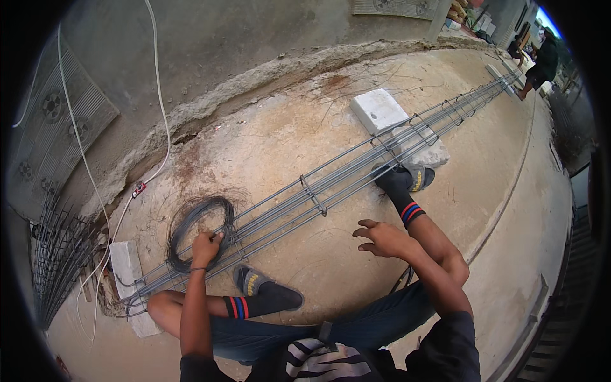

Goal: The person uses thin wire to tie and secure steel reinforcement bars together while sitting on a concrete floor.

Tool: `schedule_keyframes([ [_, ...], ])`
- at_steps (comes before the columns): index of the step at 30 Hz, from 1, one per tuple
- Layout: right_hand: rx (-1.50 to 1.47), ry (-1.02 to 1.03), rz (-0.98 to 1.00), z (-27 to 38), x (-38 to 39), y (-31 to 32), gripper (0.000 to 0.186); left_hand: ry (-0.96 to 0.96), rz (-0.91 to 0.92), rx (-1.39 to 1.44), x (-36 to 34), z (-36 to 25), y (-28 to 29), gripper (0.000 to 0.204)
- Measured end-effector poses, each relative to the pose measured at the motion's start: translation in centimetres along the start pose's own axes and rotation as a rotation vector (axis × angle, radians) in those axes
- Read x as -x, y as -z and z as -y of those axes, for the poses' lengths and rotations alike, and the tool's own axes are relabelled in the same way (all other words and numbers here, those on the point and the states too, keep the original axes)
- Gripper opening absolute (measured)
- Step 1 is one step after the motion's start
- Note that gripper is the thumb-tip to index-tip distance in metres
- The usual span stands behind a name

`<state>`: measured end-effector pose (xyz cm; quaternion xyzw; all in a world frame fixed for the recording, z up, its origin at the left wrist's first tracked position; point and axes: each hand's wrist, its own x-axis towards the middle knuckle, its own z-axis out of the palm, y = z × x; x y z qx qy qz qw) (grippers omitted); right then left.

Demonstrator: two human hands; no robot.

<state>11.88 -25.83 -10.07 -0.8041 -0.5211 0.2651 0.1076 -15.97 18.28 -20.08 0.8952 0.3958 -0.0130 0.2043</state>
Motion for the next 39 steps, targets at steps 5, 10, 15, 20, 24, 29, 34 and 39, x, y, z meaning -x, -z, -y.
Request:
schedule_keyframes([
  [5,-0.016,-0.037,-0.046,2.9,-0.1,-0.5,0.039,-0.003,-0.087,0.098,0.2,-3.3,2.1,0.041],
  [10,-0.055,0.078,-0.054,5.3,-1.8,-2.2,0.036,0.076,0.016,0.196,-0.4,-3.2,3.3,0.038],
  [15,-0.075,0.116,-0.041,6.6,-1.5,-2.5,0.037,0.007,0.034,0.272,-0.7,-2.9,2.7,0.041],
  [20,-0.084,0.127,-0.027,6.2,-1.5,-4.0,0.035,0.032,0.081,0.388,-0.4,-3.6,3.4,0.034],
  [24,-0.102,0.127,0.004,6.7,-2.0,-4.3,0.036,-0.007,0.029,0.528,-1.1,-0.9,3.2,0.028],
  [29,-0.107,0.130,0.016,7.5,-2.5,-4.4,0.036,0.000,0.292,0.184,0.3,-0.7,5.1,0.051],
  [34,-0.094,0.158,0.013,7.3,-2.6,-5.2,0.034,-0.078,0.162,-0.109,4.5,-1.7,5.8,0.047],
  [39,-0.076,0.155,0.023,7.4,-2.6,-5.6,0.034,-0.048,0.126,-0.312,6.3,-1.3,4.3,0.025],
])
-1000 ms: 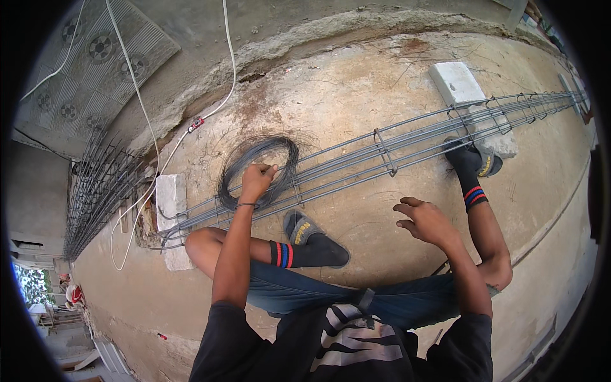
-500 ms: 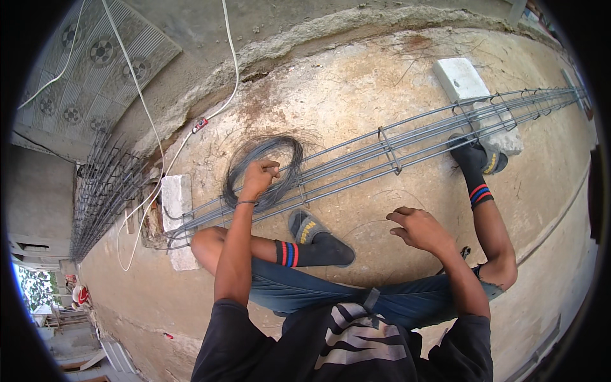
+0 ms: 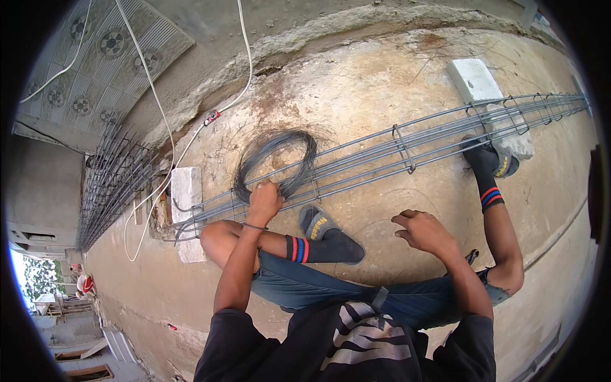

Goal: The person uses thin wire to tie and secure steel reinforcement bars together while sitting on a concrete floor.

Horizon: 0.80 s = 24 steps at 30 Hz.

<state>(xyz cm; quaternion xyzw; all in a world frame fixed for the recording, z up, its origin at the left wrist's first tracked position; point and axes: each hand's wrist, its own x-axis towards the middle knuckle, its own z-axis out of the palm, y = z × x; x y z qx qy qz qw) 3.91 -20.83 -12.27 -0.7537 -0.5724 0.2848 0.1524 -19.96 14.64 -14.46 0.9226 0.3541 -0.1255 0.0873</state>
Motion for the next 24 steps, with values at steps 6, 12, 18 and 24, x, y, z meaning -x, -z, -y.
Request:
schedule_keyframes([
  [6,-0.028,-0.001,0.024,0.0,0.3,-1.4,0.034,0.080,-0.157,0.127,-0.3,0.6,0.7,0.016],
  [12,-0.029,-0.008,0.045,-0.1,0.5,-1.7,0.033,0.086,-0.290,0.491,-1.9,2.3,0.1,0.025],
  [18,-0.048,0.014,0.043,0.4,0.2,-1.7,0.030,0.040,-0.101,0.325,-3.6,1.9,-1.9,0.017],
  [24,-0.016,-0.029,0.076,-0.2,0.9,-2.1,0.031,0.093,-0.259,0.469,-3.5,2.8,0.4,0.017],
])
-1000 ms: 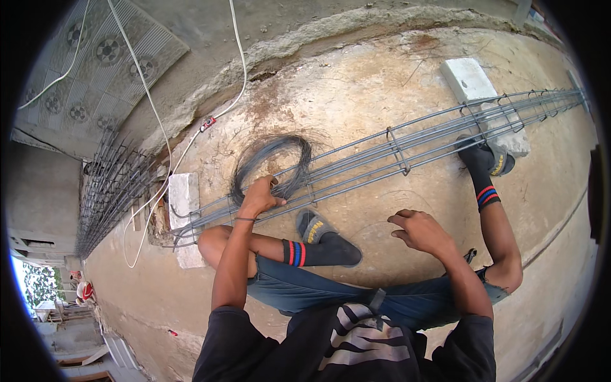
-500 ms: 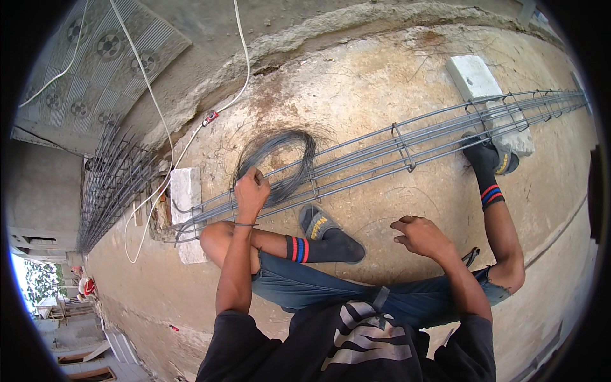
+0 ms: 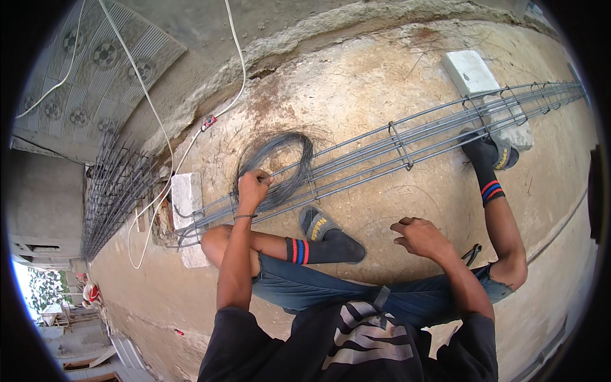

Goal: The person uses thin wire to tie and secure steel reinforcement bars together while sitting on a concrete floor.

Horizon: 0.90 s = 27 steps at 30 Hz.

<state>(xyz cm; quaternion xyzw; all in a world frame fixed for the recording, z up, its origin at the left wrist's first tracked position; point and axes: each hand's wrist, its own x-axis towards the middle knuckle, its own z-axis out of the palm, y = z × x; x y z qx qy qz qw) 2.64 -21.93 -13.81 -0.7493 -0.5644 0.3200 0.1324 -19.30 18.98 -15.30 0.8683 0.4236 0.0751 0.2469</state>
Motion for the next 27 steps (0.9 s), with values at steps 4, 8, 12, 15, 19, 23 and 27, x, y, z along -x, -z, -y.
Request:
schedule_keyframes([
  [4,-0.007,0.005,-0.001,-0.3,0.2,-0.1,0.031,-0.028,0.030,0.274,-0.4,1.3,1.7,0.019],
  [8,-0.007,0.010,-0.003,-0.2,0.1,-0.1,0.031,0.143,0.117,0.412,0.0,1.6,2.2,0.023],
  [12,0.003,0.023,0.010,0.0,0.0,-0.2,0.030,-0.011,0.120,0.009,0.6,0.8,0.2,0.023],
  [15,-0.002,0.022,0.004,0.0,0.2,-0.2,0.029,0.033,0.183,-0.016,0.9,0.1,-0.5,0.022],
  [19,-0.004,0.006,0.007,-0.1,0.5,-0.2,0.030,0.064,0.234,0.021,0.5,0.7,-0.7,0.023],
  [23,0.009,-0.015,0.024,-0.4,0.6,-0.3,0.031,-0.007,0.187,-0.006,0.1,1.2,-0.3,0.023],
  [27,0.009,-0.007,0.014,-0.3,0.5,-0.3,0.031,0.023,0.072,0.068,0.2,1.3,0.6,0.023],
])
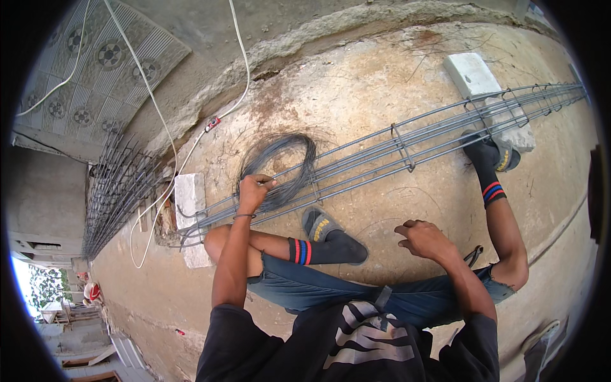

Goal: The person uses thin wire to tie and secure steel reinforcement bars together while sitting on a concrete floor.

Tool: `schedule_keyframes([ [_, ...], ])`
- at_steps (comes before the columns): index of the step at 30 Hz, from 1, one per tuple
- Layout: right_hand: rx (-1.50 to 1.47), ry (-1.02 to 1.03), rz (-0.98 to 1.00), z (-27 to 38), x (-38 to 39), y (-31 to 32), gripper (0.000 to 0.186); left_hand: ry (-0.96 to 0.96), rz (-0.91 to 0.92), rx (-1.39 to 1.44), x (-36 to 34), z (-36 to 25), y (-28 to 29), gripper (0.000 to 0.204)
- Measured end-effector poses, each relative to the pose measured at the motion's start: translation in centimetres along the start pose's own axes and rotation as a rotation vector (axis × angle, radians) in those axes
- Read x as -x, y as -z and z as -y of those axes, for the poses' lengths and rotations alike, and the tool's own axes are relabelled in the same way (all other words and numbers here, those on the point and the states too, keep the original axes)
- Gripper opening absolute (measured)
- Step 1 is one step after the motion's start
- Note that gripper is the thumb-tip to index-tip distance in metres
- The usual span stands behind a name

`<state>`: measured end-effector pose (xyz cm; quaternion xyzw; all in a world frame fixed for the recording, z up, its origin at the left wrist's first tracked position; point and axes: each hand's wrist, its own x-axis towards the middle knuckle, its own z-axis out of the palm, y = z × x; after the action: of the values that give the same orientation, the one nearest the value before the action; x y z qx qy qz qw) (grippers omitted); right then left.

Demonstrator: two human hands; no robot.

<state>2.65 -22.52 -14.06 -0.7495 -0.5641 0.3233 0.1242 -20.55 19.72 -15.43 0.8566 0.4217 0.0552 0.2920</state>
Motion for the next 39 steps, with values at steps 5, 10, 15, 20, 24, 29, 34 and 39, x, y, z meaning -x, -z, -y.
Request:
schedule_keyframes([
  [5,0.016,-0.002,0.004,-0.2,-0.1,-0.4,0.030,0.023,-0.021,0.057,0.0,0.0,0.7,0.021],
  [10,0.018,0.000,-0.007,-0.4,0.0,-0.7,0.030,0.009,0.000,0.073,-0.2,1.0,0.5,0.018],
  [15,0.043,-0.051,0.067,0.0,-0.1,-0.4,0.038,-0.018,0.029,0.063,-0.4,2.0,0.3,0.018],
  [20,0.036,-0.036,0.034,-0.2,0.2,-0.6,0.033,-0.015,0.021,0.053,-0.2,0.6,0.1,0.016],
  [24,0.016,-0.006,0.003,-0.4,0.1,-0.8,0.030,-0.109,0.040,0.034,-0.1,0.6,0.2,0.017],
  [29,0.015,0.000,0.000,-0.3,0.0,-0.9,0.030,-0.128,0.045,0.064,0.0,1.3,0.1,0.010],
  [34,0.017,-0.005,0.006,-0.4,0.1,-0.9,0.029,-0.040,0.005,0.014,0.7,-0.8,0.5,0.024],
  [39,0.021,0.075,0.017,0.7,-1.3,-0.4,0.030,-0.308,-0.165,-0.162,0.9,-0.3,1.1,0.040],
])
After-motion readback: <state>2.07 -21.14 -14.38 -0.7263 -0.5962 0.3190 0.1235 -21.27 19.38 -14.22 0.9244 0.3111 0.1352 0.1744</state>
